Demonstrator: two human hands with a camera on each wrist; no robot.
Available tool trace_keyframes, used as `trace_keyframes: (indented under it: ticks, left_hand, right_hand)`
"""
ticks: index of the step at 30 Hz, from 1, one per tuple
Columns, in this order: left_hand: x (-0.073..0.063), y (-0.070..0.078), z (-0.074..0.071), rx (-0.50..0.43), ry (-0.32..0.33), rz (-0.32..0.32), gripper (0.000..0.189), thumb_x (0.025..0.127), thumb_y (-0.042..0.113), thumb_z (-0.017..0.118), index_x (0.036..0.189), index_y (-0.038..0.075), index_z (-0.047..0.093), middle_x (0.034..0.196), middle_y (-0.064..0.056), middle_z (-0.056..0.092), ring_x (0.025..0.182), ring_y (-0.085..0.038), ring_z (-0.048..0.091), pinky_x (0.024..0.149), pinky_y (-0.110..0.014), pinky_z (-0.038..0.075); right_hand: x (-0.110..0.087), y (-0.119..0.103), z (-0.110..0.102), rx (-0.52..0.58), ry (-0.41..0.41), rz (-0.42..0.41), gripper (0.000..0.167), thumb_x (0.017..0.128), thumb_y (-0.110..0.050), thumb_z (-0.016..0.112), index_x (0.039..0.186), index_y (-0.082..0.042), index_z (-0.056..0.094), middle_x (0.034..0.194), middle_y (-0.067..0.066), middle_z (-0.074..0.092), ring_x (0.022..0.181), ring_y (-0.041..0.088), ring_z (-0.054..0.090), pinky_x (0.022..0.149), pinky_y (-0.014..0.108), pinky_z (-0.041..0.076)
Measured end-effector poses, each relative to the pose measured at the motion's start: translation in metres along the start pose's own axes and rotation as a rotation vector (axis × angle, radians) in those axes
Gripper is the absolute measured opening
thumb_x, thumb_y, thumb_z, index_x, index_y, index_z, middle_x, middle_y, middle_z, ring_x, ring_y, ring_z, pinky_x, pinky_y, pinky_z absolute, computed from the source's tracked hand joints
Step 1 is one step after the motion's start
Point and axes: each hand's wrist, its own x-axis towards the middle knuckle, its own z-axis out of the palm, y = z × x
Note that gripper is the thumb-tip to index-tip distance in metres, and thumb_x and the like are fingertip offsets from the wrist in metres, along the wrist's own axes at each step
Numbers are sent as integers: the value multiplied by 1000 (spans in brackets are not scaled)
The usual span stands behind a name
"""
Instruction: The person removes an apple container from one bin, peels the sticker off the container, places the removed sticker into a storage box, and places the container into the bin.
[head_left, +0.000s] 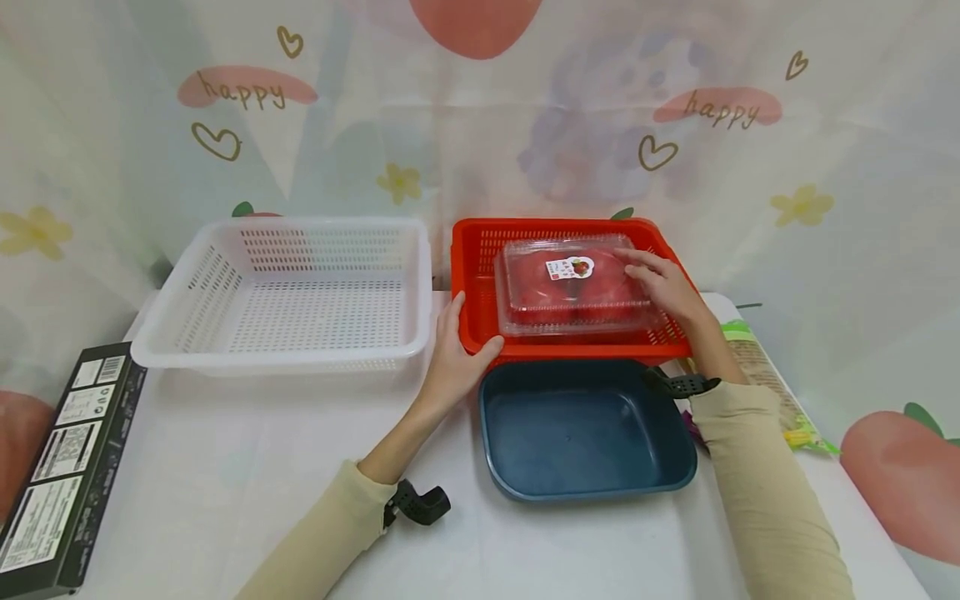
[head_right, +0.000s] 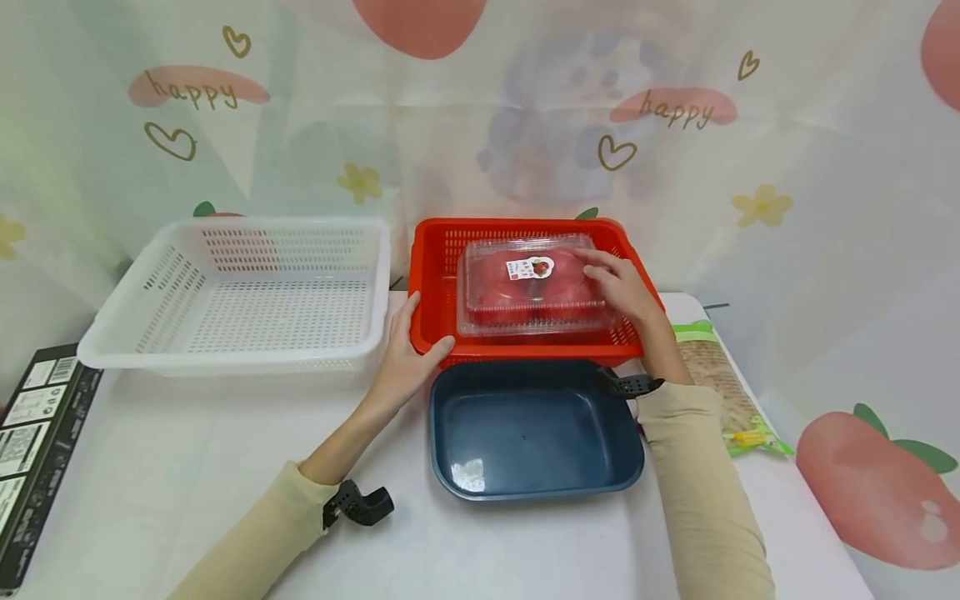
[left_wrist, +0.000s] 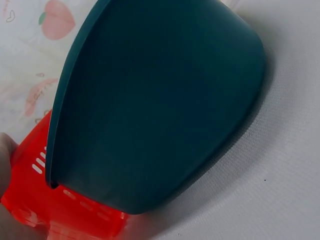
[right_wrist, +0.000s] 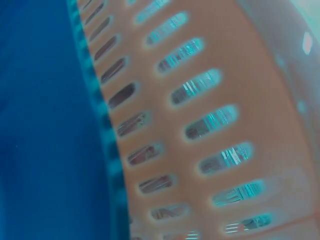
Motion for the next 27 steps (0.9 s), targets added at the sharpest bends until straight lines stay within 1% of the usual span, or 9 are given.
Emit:
trace_keyframes:
  ticks: [2, 6, 8, 10, 15, 21, 25, 27]
  left_hand:
    - [0, 0, 0, -2, 0, 5, 91, 81, 29, 75, 152, 32, 18, 154, 7, 25, 133, -18, 39, 93, -38, 54]
    - [0, 0, -2, 10, 4, 16, 91, 82, 29, 75, 152, 31, 18, 154, 7, 25, 134, -19, 39, 94, -38, 54]
    - [0, 0, -2, 12, 5, 22, 90, 82, 28, 74, 152, 30, 18, 154, 7, 25, 134, -19, 39, 94, -38, 54]
    - [0, 0, -2, 13, 6, 23, 89, 82, 28, 74, 152, 30, 19, 154, 7, 25, 133, -18, 39, 94, -37, 54]
    - [2, -1, -1, 20, 1, 33, 89, 83, 26, 73, 153, 27, 19, 156, 2, 24, 135, -24, 39, 95, -39, 53]
    - [4, -6, -3, 61, 10, 38, 88, 83, 28, 73, 154, 23, 20, 156, 0, 24, 137, -25, 37, 95, -42, 53]
    - [5, -7, -1, 50, 8, 47, 89, 83, 28, 73, 154, 23, 19, 157, -1, 24, 137, -27, 37, 94, -42, 54]
    - [5, -8, 0, 47, 8, 48, 89, 83, 29, 73, 154, 24, 19, 156, 0, 24, 137, -28, 38, 95, -41, 54]
  right_hand:
    - [0, -2, 0, 10, 13, 6, 58, 97, -48, 49, 150, -31, 34, 155, 13, 31, 128, 31, 41, 92, 39, 54]
    - [0, -5, -1, 41, 59, 14, 57, 96, -47, 53, 149, -31, 38, 154, 11, 31, 127, 28, 40, 85, 25, 54]
    - [-1, -6, -2, 60, 80, 12, 56, 95, -46, 54, 148, -31, 40, 154, 10, 32, 125, 25, 40, 80, 19, 53]
    - [-2, -7, -3, 75, 93, 10, 55, 95, -46, 54, 147, -32, 41, 155, 10, 31, 122, 22, 41, 77, 15, 51]
    - [-3, -6, -5, 90, 119, -8, 53, 96, -43, 53, 146, -27, 44, 155, 10, 33, 115, 19, 43, 75, 13, 51]
    - [-3, -5, 1, 69, 147, -30, 46, 97, -42, 51, 137, -21, 51, 150, 10, 37, 114, 19, 45, 74, 12, 51]
    - [-9, -10, 1, 44, 180, -42, 44, 96, -43, 51, 134, -20, 52, 143, 9, 41, 109, 18, 46, 73, 12, 50]
    - [-13, -13, 1, 36, 215, -53, 45, 96, -44, 52, 134, -20, 53, 136, 5, 44, 107, 16, 46, 72, 10, 50]
